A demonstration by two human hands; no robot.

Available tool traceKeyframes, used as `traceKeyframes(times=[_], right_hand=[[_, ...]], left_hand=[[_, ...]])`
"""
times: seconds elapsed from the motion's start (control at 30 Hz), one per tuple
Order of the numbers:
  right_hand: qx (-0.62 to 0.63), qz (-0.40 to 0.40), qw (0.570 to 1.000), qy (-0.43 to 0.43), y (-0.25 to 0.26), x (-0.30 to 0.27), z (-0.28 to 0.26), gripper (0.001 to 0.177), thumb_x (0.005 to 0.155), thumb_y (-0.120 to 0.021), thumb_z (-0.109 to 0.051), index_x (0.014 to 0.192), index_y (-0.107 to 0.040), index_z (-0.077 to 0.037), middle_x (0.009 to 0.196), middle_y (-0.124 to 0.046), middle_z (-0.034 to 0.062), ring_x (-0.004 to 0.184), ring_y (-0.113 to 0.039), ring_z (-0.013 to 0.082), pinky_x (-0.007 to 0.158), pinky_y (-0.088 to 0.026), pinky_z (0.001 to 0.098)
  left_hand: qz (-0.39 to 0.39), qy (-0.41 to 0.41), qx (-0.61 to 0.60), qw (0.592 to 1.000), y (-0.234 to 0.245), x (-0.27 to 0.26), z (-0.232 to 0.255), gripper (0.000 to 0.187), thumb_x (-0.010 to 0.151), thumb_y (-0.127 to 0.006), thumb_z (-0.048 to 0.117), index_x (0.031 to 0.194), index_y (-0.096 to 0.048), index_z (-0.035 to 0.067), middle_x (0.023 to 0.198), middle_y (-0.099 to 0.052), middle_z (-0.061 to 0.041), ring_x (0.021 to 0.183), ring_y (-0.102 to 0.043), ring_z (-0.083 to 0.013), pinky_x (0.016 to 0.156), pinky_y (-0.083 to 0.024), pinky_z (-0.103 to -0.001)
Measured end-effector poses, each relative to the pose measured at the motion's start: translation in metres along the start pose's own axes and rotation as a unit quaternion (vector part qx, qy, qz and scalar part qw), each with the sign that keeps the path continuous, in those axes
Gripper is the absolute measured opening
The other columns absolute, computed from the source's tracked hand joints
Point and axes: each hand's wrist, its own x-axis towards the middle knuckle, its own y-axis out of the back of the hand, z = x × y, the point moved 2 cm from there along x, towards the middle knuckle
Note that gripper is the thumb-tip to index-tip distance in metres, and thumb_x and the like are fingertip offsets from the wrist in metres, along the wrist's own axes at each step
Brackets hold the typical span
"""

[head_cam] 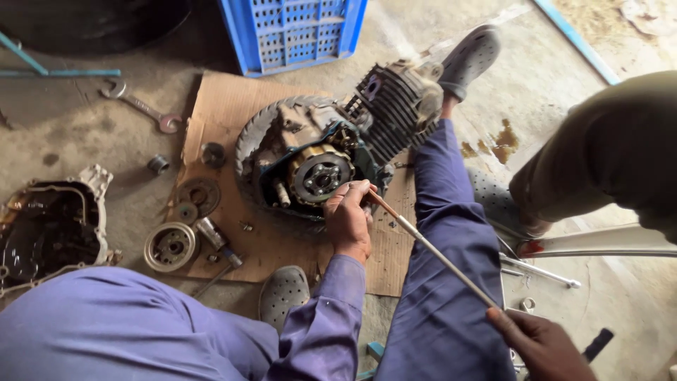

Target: The person disassembles a motorcycle engine by loosening bolts with a screwdriver and a T-handle wrench, wiping components with a cloth, and setting aside the clutch assembly and engine casing.

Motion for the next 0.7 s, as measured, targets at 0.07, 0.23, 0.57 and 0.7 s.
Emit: traceKeyframes(times=[0.07, 0.23, 0.57, 0.7], right_hand=[[0.065, 0.021, 0.997, 0.042, -0.005, -0.013, -0.005, 0.053, 0.089, -0.069, -0.056, 0.104, -0.083, -0.007, 0.069, -0.068, 0.0085, 0.071, -0.060, 0.0171, 0.068, -0.052, 0.0336], [0.081, 0.054, 0.995, -0.007, -0.008, -0.034, -0.005, 0.049, 0.091, -0.071, -0.053, 0.104, -0.088, -0.008, 0.064, -0.063, 0.0091, 0.066, -0.057, 0.0171, 0.063, -0.048, 0.0326], [0.239, 0.090, 0.958, 0.133, -0.031, -0.006, 0.091, 0.042, 0.087, -0.070, -0.040, 0.094, -0.081, 0.000, 0.061, -0.071, 0.0047, 0.059, -0.062, 0.0129, 0.056, -0.049, 0.0297], [0.304, 0.186, 0.934, 0.032, -0.054, 0.029, 0.184, 0.040, 0.091, -0.073, -0.030, 0.108, -0.079, 0.006, 0.065, -0.069, 0.0152, 0.057, -0.060, 0.0224, 0.054, -0.046, 0.0373]], left_hand=[[-0.021, -0.023, 0.019, 0.999, -0.007, -0.009, 0.005, 0.014, 0.087, -0.068, 0.014, 0.079, -0.069, 0.003, 0.068, -0.061, -0.001, 0.046, -0.041, -0.0054, 0.040, -0.029, -0.021], [-0.060, -0.052, 0.051, 0.996, -0.037, -0.048, 0.031, 0.014, 0.089, -0.066, 0.012, 0.083, -0.075, 0.003, 0.071, -0.065, 0.000, 0.050, -0.044, -0.0023, 0.042, -0.031, -0.019], [0.015, -0.009, -0.023, 1.000, 0.021, -0.004, 0.008, 0.017, 0.081, -0.059, 0.018, 0.080, -0.067, 0.004, 0.068, -0.065, -0.007, 0.048, -0.049, -0.0103, 0.038, -0.033, -0.025], [0.120, 0.051, 0.103, 0.986, 0.058, 0.018, -0.022, 0.037, 0.085, -0.069, 0.039, 0.082, -0.063, 0.003, 0.072, -0.055, -0.006, 0.050, -0.045, -0.0128, 0.039, -0.032, -0.028]])
